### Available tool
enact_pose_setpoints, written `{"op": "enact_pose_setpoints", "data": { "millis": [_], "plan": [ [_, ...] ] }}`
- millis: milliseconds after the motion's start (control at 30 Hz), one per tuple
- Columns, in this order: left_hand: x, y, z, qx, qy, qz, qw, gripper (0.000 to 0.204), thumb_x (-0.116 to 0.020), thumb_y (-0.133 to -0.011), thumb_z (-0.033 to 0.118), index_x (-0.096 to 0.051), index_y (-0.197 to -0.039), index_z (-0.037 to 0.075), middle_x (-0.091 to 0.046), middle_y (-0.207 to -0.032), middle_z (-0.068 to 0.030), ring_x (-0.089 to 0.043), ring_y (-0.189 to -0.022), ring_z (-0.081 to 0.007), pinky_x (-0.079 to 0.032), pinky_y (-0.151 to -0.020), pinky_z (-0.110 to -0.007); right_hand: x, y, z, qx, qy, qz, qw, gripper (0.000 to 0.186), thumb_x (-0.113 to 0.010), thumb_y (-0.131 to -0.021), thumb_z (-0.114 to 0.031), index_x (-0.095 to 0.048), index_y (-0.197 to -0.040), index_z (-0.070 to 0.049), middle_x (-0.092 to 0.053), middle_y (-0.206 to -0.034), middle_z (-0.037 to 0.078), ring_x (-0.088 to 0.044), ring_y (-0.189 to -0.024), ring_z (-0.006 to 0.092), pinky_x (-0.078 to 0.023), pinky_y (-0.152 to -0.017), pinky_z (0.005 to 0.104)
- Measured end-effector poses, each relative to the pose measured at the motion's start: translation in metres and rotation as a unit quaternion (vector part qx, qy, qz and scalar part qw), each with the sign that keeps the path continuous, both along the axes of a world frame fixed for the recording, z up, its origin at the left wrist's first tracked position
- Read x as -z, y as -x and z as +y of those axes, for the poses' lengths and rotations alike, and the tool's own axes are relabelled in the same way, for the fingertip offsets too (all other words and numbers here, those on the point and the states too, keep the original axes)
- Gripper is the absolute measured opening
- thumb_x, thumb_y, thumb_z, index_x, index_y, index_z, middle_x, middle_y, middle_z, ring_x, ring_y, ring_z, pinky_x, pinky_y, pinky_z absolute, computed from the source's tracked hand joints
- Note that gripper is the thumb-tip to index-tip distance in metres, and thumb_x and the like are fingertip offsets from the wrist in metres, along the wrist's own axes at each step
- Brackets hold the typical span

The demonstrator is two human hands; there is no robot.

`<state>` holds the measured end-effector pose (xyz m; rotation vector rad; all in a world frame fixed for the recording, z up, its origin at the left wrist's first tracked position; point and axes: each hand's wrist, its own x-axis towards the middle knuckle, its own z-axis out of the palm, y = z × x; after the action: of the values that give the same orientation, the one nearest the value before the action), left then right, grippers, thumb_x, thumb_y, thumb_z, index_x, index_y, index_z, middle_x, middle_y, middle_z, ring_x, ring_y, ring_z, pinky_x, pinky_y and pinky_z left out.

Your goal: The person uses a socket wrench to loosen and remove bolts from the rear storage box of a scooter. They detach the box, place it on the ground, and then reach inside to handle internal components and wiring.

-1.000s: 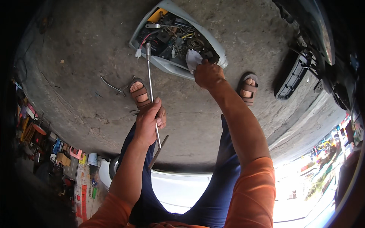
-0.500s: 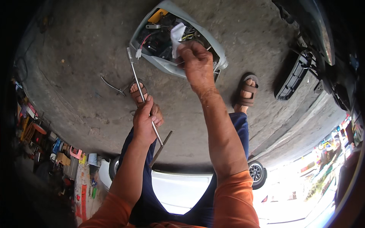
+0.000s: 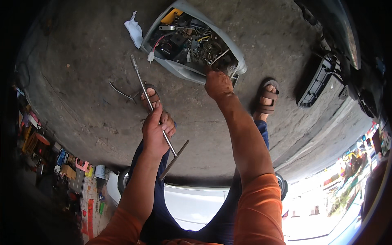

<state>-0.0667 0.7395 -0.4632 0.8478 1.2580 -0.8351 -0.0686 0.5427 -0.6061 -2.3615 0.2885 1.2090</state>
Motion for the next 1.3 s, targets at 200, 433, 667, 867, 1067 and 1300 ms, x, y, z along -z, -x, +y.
{"op": "enact_pose_setpoints", "data": {
  "millis": [200, 433, 667, 867, 1067, 1300],
  "plan": [
    [0.001, 0.003, -0.001, -0.005, 0.017, 0.004, 1.000, 0.045, -0.051, -0.100, 0.040, -0.041, -0.064, 0.016, -0.035, -0.055, 0.0057, -0.035, -0.050, -0.0068, -0.030, -0.050, -0.024, 0.001, -0.026, 0.004, -0.155, -0.020, 0.045, 0.987, 0.066, -0.049, -0.088, -0.005, -0.032, -0.148, -0.029, -0.067, -0.105, 0.022, -0.068, -0.095, 0.0366, -0.054, -0.082, 0.0463],
    [-0.001, 0.000, -0.008, 0.023, 0.020, 0.012, 0.999, 0.045, -0.051, -0.100, 0.040, -0.040, -0.063, 0.015, -0.035, -0.055, 0.0044, -0.034, -0.049, -0.0074, -0.030, -0.049, -0.024, 0.014, -0.053, 0.004, -0.260, 0.028, 0.066, 0.963, 0.050, -0.053, -0.091, -0.013, -0.045, -0.140, -0.019, -0.069, -0.105, 0.017, -0.070, -0.096, 0.0294, -0.057, -0.077, 0.0403],
    [-0.001, 0.002, -0.008, 0.035, 0.025, 0.008, 0.999, 0.045, -0.051, -0.100, 0.041, -0.040, -0.064, 0.015, -0.035, -0.055, 0.0042, -0.035, -0.049, -0.0073, -0.030, -0.049, -0.024, -0.003, -0.037, -0.009, -0.171, 0.099, 0.056, 0.979, 0.023, -0.055, -0.089, -0.016, -0.073, -0.103, -0.009, -0.071, -0.103, 0.011, -0.070, -0.094, 0.0290, -0.058, -0.075, 0.0385],
    [0.003, 0.003, -0.005, 0.041, 0.043, 0.007, 0.998, 0.044, -0.050, -0.100, 0.040, -0.040, -0.065, 0.015, -0.035, -0.055, 0.0042, -0.035, -0.049, -0.0073, -0.031, -0.049, -0.024, -0.008, -0.047, -0.001, -0.251, 0.019, 0.076, 0.965, 0.030, -0.053, -0.090, -0.013, -0.066, -0.117, -0.013, -0.072, -0.101, 0.010, -0.071, -0.093, 0.0279, -0.057, -0.077, 0.0392],
    [0.004, 0.003, -0.007, 0.058, 0.059, 0.005, 0.997, 0.043, -0.049, -0.101, 0.039, -0.040, -0.066, 0.015, -0.034, -0.054, 0.0040, -0.035, -0.049, -0.0079, -0.030, -0.049, -0.024, 0.017, -0.066, 0.006, -0.325, -0.049, -0.008, 0.945, 0.040, -0.048, -0.093, -0.014, -0.054, -0.130, -0.027, -0.070, -0.104, 0.011, -0.069, -0.095, 0.0287, -0.055, -0.081, 0.0412],
    [0.003, 0.001, -0.004, 0.053, 0.054, 0.004, 0.997, 0.043, -0.049, -0.101, 0.039, -0.040, -0.066, 0.015, -0.034, -0.054, 0.0040, -0.034, -0.049, -0.0078, -0.030, -0.049, -0.024, 0.007, -0.050, -0.003, -0.245, 0.062, 0.021, 0.967, 0.045, -0.060, -0.085, -0.013, -0.055, -0.129, -0.015, -0.071, -0.097, 0.014, -0.071, -0.089, 0.0280, -0.057, -0.074, 0.0412]
  ]
}}
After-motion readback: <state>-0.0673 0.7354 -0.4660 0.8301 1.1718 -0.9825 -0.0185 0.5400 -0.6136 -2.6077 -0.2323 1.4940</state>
